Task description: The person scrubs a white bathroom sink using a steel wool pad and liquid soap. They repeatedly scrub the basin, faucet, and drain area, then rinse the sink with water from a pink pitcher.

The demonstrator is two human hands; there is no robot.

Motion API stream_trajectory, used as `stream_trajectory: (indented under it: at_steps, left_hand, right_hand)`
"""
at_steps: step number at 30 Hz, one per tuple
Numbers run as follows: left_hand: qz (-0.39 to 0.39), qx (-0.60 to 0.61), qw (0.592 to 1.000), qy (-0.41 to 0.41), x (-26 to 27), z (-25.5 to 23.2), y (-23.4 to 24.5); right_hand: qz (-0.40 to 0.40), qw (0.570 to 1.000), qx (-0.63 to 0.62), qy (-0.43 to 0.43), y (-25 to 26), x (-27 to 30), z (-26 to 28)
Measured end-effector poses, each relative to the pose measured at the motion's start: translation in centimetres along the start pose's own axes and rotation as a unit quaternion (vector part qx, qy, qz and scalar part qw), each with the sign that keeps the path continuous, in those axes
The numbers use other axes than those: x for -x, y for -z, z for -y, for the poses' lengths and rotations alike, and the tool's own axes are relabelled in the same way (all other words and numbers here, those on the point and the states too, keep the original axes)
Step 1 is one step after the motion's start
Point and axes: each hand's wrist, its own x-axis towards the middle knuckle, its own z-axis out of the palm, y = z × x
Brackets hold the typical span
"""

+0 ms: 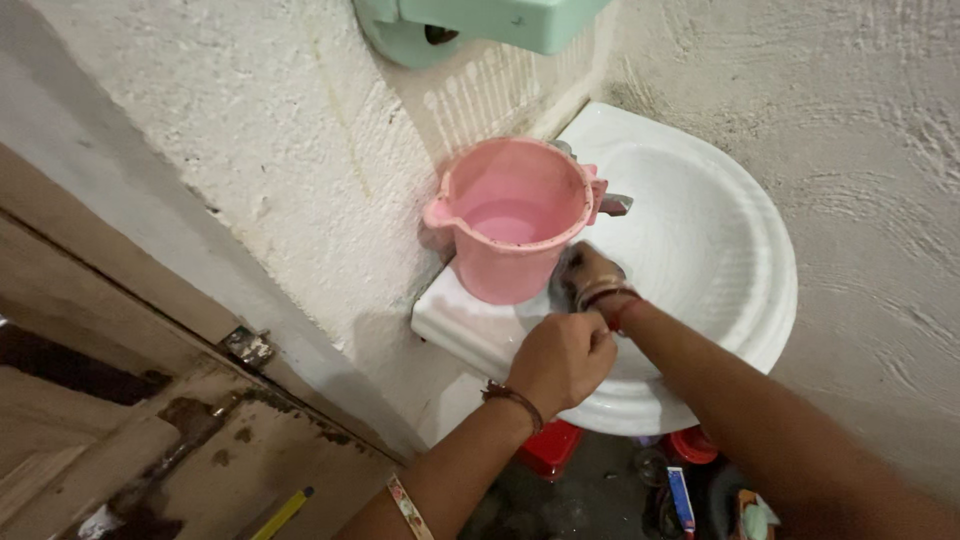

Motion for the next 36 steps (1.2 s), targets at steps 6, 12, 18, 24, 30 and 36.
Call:
stream_trajectory:
  at_steps: [6, 12, 18, 24, 30, 36]
  left_hand:
    - [-0.04, 0.012, 0.999, -0.028, -0.4, 1.0, -0.5]
    - [-0.025, -0.029, 0.999, -0.034, -1.9, 1.5, -1.4]
    - [0.022, -0.086, 0.996, -0.008, -4.3, 2.0, -2.7]
    - [0.048, -0.12, 0.991, -0.031, -5.1, 2.6, -3.6]
    - [0.048, -0.126, 0.99, -0.042, -5.4, 2.8, -3.7]
    - [0.032, -0.117, 0.99, -0.071, -5.2, 3.5, -4.0]
  right_hand:
    - [0.096, 0.99, 0.072, 0.073, 0.9, 0.9, 0.1]
    - [0.262, 0.881, 0.262, 0.294, 0.3, 2.2, -4.0]
    - [0.16, 0.841, 0.475, 0.203, 4.7, 1.4, -2.9]
    - [0.089, 0.804, 0.574, 0.126, 8.6, -3.3, -2.8]
    - [-0.006, 0.702, 0.702, 0.123, 13.1, -8.1, -5.3]
    - [-0.081, 0.836, 0.54, 0.056, 17.6, -6.8, -8.2]
